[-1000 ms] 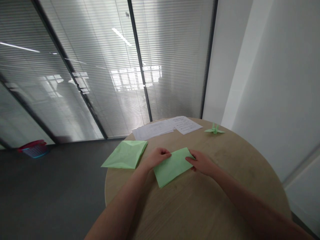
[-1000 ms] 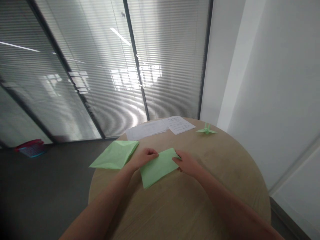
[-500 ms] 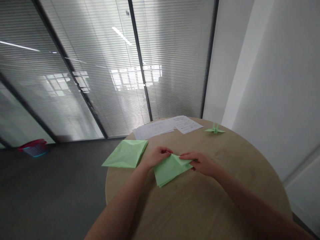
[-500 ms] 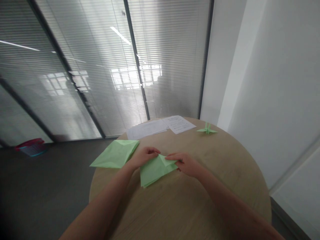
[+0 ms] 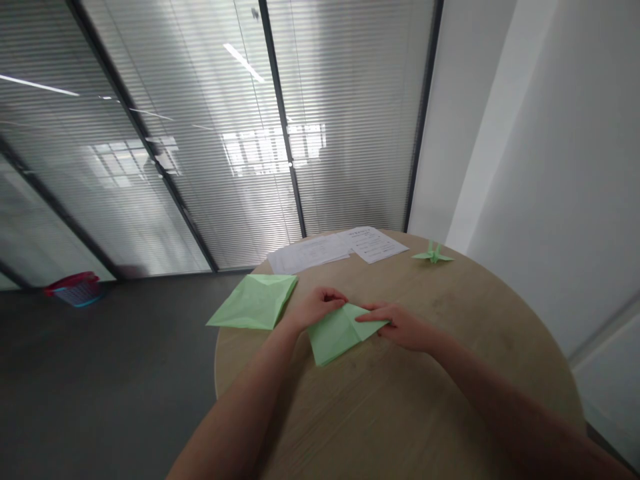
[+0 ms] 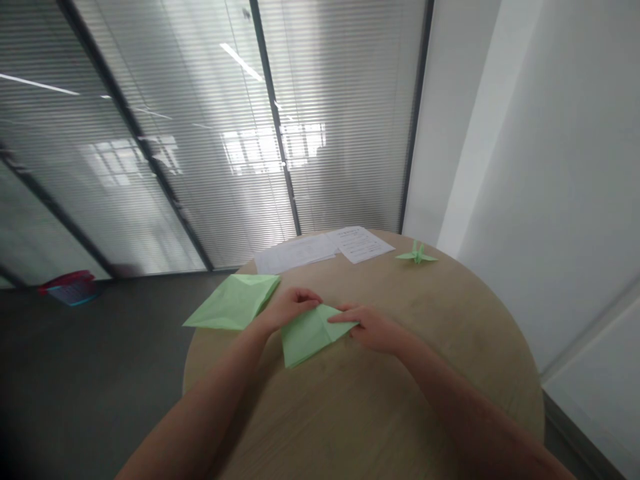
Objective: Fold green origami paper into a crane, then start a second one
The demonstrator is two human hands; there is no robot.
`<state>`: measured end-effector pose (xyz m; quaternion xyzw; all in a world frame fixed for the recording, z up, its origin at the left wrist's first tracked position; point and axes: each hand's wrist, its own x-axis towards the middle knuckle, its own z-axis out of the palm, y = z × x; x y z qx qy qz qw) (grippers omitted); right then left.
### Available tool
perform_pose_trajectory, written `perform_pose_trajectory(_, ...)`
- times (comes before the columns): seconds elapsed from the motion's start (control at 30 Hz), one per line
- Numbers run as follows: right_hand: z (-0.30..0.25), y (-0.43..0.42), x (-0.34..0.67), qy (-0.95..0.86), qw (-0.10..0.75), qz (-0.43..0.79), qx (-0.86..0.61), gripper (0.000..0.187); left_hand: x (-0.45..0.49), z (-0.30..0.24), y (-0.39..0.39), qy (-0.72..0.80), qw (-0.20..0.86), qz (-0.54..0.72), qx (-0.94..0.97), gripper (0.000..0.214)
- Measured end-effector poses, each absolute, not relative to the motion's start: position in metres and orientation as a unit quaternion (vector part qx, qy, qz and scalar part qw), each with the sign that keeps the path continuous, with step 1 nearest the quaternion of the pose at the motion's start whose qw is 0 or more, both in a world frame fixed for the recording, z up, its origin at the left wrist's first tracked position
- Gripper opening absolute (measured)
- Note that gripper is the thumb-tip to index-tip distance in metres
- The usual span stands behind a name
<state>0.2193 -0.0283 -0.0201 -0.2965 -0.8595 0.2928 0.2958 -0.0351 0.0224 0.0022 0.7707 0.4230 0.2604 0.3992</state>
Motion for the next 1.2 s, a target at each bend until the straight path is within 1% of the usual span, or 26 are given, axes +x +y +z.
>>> perform_pose_trajectory(0.07,-0.019,-0.030,0.219,-0.868,0.287,0.282,-0.292,0.047,-0.035,0.001,0.023,0.416,0.391,0.262,0.778,0.033)
perform_pose_trajectory(0.13,-0.018,-0.032,0.219,-0.874,0.273,0.278,-0.290,0.043,-0.035,0.000,0.025,0.410,0.387,0.267,0.781,0.031)
perform_pose_trajectory(0.27,-0.017,-0.034,0.219,-0.877,0.260,0.264,-0.305,0.046,-0.034,-0.001,0.025,0.400,0.385,0.274,0.785,0.030)
perform_pose_trajectory(0.33,-0.017,-0.034,0.220,-0.874,0.264,0.259,-0.316,0.053,-0.033,-0.001,0.024,0.401,0.386,0.276,0.784,0.030)
perform_pose_trajectory(0.4,-0.018,-0.033,0.220,-0.867,0.273,0.264,-0.324,0.061,-0.032,0.000,0.023,0.406,0.387,0.276,0.780,0.031)
perform_pose_trajectory(0.47,-0.019,-0.034,0.220,-0.858,0.282,0.278,-0.327,0.065,-0.031,0.001,0.022,0.411,0.388,0.275,0.777,0.033)
perform_pose_trajectory(0.53,-0.018,-0.034,0.219,-0.850,0.288,0.295,-0.326,0.062,-0.030,0.002,0.021,0.415,0.386,0.282,0.774,0.034)
perform_pose_trajectory(0.63,-0.016,-0.034,0.219,-0.834,0.300,0.323,-0.332,0.052,-0.030,0.003,0.021,0.419,0.377,0.298,0.771,0.035)
perform_pose_trajectory(0.77,-0.019,-0.030,0.217,-0.787,0.342,0.351,-0.375,0.045,-0.030,0.005,0.019,0.427,0.383,0.304,0.761,0.032)
perform_pose_trajectory(0.97,-0.028,-0.023,0.216,-0.694,0.383,0.437,-0.424,0.052,-0.031,0.006,0.017,0.390,0.480,0.292,0.730,0.036)
perform_pose_trajectory(1.03,-0.028,-0.022,0.217,-0.673,0.393,0.453,-0.433,0.054,-0.032,0.005,0.017,0.382,0.486,0.292,0.730,0.037)
perform_pose_trajectory(1.2,-0.027,-0.023,0.219,-0.625,0.423,0.473,-0.455,0.059,-0.031,0.006,0.018,0.396,0.463,0.292,0.737,0.034)
